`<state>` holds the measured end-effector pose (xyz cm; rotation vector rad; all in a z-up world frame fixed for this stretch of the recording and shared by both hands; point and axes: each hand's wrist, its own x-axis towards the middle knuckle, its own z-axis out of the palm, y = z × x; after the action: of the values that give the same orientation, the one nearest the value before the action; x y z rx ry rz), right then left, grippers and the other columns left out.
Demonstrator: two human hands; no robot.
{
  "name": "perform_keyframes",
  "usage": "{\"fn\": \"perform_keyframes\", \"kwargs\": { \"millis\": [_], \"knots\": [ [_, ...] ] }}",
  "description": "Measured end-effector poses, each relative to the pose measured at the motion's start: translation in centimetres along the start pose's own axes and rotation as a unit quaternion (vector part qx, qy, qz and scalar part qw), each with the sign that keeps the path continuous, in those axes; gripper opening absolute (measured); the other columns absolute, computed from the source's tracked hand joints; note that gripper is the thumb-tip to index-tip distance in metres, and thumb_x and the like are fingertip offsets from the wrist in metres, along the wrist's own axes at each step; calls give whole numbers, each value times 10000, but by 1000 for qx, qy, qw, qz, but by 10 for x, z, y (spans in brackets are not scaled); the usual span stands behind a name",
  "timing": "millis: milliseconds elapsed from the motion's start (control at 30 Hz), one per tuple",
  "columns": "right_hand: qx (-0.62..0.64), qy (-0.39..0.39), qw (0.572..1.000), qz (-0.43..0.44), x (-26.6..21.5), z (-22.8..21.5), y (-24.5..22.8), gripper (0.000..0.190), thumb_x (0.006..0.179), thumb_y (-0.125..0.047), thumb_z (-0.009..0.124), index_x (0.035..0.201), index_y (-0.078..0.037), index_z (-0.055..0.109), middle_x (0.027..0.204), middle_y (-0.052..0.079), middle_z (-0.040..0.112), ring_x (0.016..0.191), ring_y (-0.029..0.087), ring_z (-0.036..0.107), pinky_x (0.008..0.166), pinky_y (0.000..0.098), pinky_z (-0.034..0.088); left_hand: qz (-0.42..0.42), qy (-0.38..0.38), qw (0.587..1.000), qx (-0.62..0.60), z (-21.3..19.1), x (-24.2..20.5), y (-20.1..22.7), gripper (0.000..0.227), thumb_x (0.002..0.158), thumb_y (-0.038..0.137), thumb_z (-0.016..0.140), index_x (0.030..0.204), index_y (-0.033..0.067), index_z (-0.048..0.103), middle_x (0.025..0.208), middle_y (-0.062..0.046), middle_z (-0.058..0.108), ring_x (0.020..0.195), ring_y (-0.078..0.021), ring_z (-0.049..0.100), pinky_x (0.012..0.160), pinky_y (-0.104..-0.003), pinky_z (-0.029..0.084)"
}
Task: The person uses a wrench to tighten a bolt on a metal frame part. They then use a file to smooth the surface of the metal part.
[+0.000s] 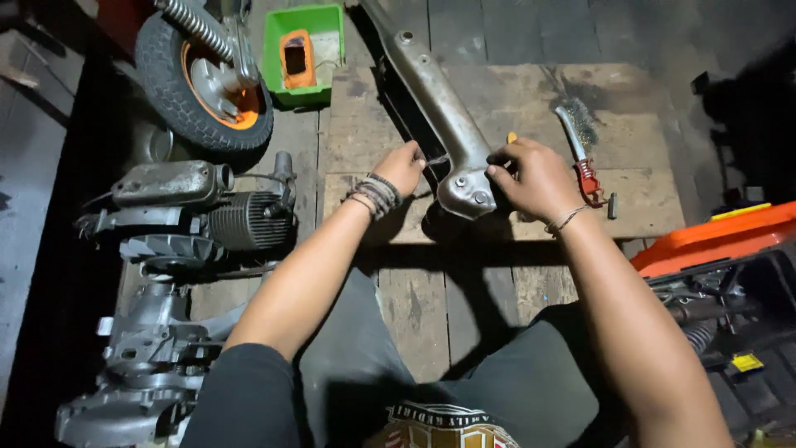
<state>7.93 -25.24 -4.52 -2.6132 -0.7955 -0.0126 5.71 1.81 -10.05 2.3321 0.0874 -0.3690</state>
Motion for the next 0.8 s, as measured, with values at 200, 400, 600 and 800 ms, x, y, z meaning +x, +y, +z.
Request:
{"fn": "perform_keyframes", "kwargs": {
  "millis": [200,400,600,800],
  "knots": [
    [4,-1,1000,14,2,9,6,189,892,-308,731,1040,-192,753,949,70,698,1000,350,708,829,484,577,27,-17,999,-36,-2,-7,-7,262,979,261,579,1136,72,668,1129,-188,719,1175,-398,640,1018,-506,501],
    [12,13,1000,4,5,11,9,179,887,-272,752,1034,-170,756,946,92,699,997,376,704,824,497,575,40,-35,993,102,41,36,-42,340,1021,241,526,1292,44,581,1207,-224,685,1201,-406,635,1019,-518,516],
    [6,-11,1000,14,-1,0,-3,209,887,-315,732,1019,-154,751,960,122,699,1027,397,694,871,512,562,-13,29,999,38,-1,-1,8,480,1031,270,473,1438,20,518,1343,-221,632,1293,-363,590,1076,-498,476],
    [-2,8,1000,5,5,9,3,194,890,-306,733,1019,-161,737,964,104,692,1023,376,694,857,498,568,1,1,1000,2,-6,-52,58,384,1014,185,505,1348,0,547,1241,-265,670,1232,-412,615,1046,-531,512]
  ]
}}
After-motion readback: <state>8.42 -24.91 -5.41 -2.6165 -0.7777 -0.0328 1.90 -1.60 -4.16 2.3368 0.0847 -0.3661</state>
